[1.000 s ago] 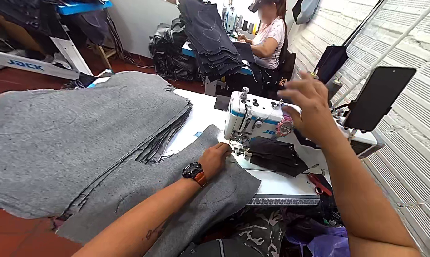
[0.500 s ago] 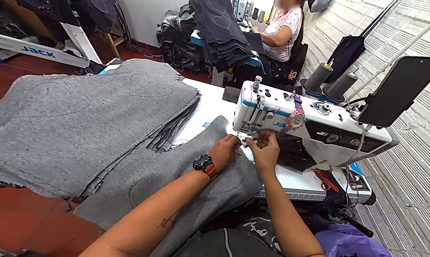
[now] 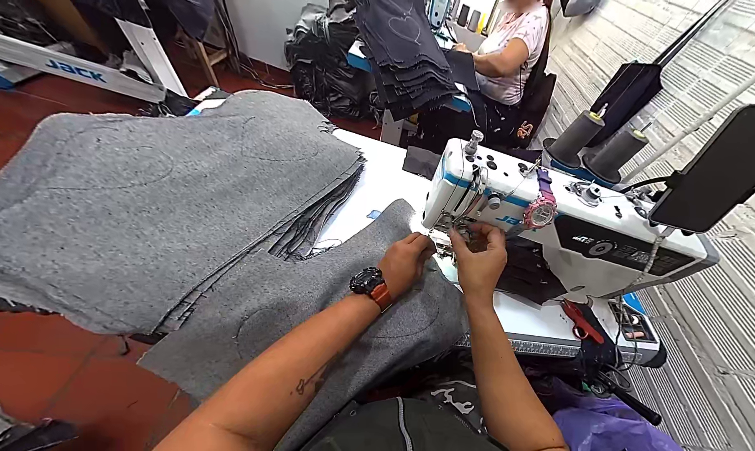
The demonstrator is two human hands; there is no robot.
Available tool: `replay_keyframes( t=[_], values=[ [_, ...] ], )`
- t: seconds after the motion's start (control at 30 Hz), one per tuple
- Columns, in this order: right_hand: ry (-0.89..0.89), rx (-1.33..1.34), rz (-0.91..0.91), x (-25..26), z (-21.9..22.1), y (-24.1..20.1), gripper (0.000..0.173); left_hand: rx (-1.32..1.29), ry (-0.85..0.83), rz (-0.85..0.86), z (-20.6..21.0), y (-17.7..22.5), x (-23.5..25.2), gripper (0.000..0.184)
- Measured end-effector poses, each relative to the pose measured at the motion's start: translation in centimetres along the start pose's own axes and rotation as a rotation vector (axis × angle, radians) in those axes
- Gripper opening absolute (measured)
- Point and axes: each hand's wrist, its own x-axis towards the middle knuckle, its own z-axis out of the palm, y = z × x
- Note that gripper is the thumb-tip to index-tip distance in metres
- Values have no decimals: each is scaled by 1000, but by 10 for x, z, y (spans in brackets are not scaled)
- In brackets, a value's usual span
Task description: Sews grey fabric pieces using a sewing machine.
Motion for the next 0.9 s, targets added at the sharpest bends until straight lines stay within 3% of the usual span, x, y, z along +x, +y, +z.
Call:
replay_keyframes(
  t=[0.1,0.33,0.5,0.6,0.7,0.77,0.9],
  values=[
    [-12,132,39,-3,1,8,44,-4,30,25,1,-3,0,13],
    [-62,253,118,4,-2,11,41,-1,37,29,2,-3,0,13],
    [-155,559,210,-25,3,14,58,-15,49,36,1,-3,0,12],
    [-227,569,350,-51,10,10,32,-40,72,34,2,-7,0,11],
    [-292,347,85,-56,2,-6,14,-64,72,29,3,-10,0,10],
    [-236,214,-74,-48,-8,-23,19,-60,77,33,4,-12,-1,11],
    [-220,299,20,-24,-30,-51,35,-75,62,4,0,-8,-1,12]
  ],
)
